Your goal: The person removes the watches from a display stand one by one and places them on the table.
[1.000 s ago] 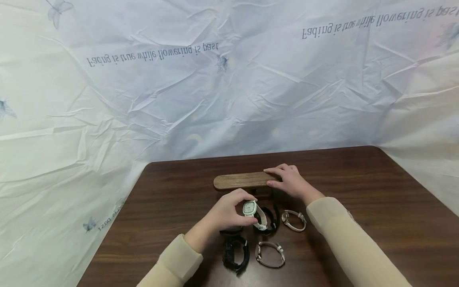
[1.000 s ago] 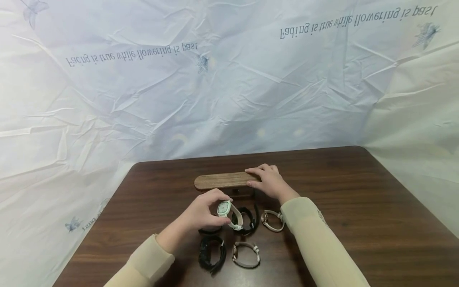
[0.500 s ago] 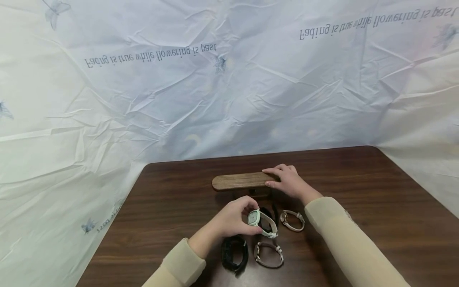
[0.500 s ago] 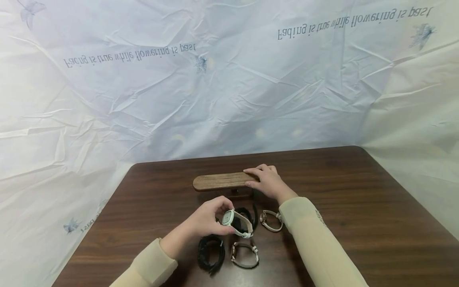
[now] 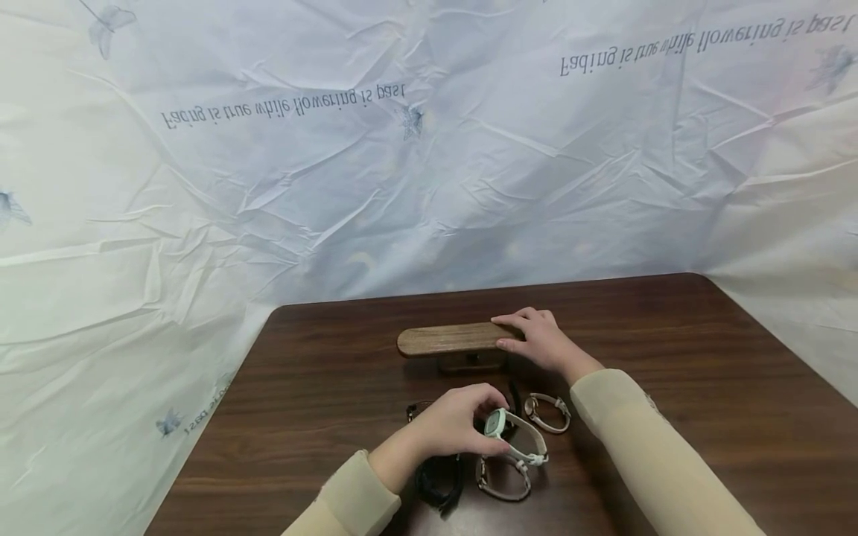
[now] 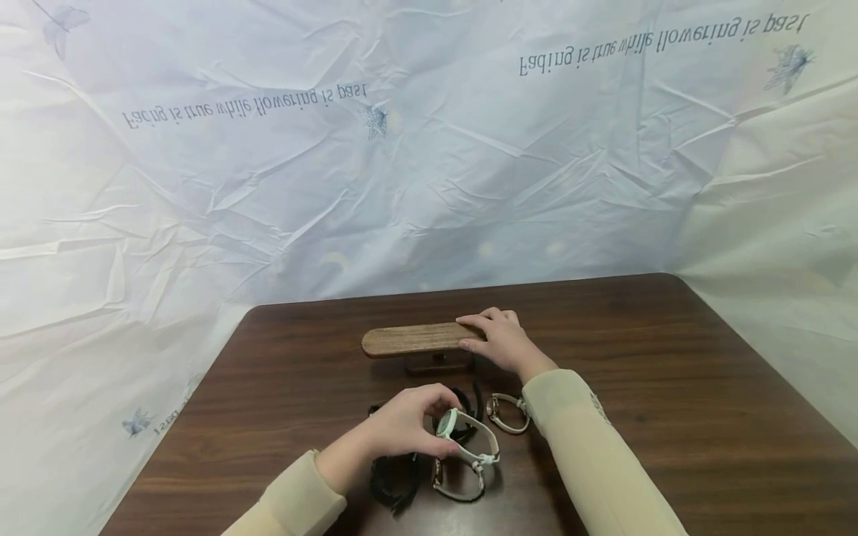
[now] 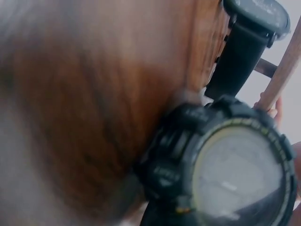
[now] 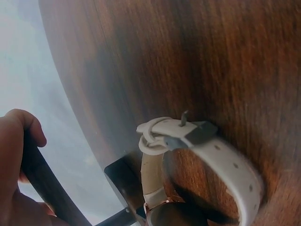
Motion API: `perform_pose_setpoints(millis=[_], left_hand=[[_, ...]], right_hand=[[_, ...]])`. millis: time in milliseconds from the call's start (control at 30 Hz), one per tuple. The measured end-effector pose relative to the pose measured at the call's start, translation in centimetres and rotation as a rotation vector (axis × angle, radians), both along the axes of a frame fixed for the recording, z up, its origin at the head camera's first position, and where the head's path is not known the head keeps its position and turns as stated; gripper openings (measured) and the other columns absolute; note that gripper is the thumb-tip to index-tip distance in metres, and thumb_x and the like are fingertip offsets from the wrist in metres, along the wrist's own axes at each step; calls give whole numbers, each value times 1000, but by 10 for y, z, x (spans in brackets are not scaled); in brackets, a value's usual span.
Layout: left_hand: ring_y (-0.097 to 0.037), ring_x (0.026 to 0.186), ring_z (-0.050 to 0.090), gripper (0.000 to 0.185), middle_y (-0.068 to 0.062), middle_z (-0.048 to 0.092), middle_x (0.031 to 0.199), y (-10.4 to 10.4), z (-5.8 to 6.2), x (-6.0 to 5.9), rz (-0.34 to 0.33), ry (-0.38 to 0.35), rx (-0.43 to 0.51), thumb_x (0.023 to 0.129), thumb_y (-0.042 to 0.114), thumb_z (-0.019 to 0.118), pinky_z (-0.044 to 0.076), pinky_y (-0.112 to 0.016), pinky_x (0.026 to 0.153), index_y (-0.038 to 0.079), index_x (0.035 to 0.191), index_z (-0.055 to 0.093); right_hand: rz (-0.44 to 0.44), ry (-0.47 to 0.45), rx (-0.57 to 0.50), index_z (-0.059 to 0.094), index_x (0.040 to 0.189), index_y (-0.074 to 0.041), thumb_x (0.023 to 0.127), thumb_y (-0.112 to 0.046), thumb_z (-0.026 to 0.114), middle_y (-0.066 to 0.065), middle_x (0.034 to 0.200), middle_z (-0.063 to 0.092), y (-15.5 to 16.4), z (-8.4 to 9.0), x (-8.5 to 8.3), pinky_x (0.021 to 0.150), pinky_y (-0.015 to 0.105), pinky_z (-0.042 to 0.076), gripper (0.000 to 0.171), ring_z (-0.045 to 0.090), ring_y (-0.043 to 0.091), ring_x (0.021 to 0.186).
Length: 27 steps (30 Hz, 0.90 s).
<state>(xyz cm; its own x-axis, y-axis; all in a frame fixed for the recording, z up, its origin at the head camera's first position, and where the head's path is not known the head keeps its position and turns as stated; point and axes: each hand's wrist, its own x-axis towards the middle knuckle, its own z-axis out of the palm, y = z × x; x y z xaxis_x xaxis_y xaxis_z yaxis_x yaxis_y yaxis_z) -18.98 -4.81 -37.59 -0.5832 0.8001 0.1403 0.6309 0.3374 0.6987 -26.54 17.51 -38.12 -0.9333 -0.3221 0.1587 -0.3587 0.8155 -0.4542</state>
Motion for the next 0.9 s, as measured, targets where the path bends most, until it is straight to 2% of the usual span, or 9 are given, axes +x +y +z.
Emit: perform_pose_setpoints(millis=[233, 400, 533, 767, 900], left_hand=[[4, 85, 49, 43, 16, 50, 94, 10, -3, 7, 3, -3, -71, 72, 39, 68, 42, -17, 72, 21, 104, 47], [4, 86, 48, 44, 16, 49, 96, 16, -7, 12, 22, 36, -147, 71, 43, 67, 41, -17, 72, 23, 105, 46], [4, 88, 48, 44, 17, 49, 97, 20, -8, 14, 33, 56, -173, 71, 46, 66, 41, -17, 72, 23, 104, 48], [2, 85, 44, 41, 17, 45, 92, 27, -6, 17, 28, 192, -202, 69, 49, 66, 36, -16, 75, 24, 97, 52], [3, 81, 43, 41, 18, 44, 88, 35, -5, 21, 53, 210, -204, 67, 48, 68, 35, -15, 73, 23, 95, 52]], right_hand=[[-4, 4, -9, 42, 127, -32, 82, -49, 50, 9, 125, 36, 1, -1, 0, 85, 53, 30, 49, 25, 35, 113], [-10, -1, -15, 42, 127, -32, 82, -48, 50, 9, 126, 35, 1, -2, 2, 85, 52, 30, 49, 25, 35, 114], [-6, 0, -26, 42, 127, -33, 82, -48, 50, 8, 125, 36, 0, -3, 2, 84, 51, 31, 48, 25, 33, 113], [-2, -7, -31, 42, 128, -32, 82, -49, 49, 8, 126, 35, 1, -4, 3, 83, 51, 32, 49, 25, 33, 113], [-3, -9, -37, 43, 127, -32, 82, -48, 50, 8, 125, 35, 1, -2, 3, 83, 51, 32, 49, 25, 33, 113]])
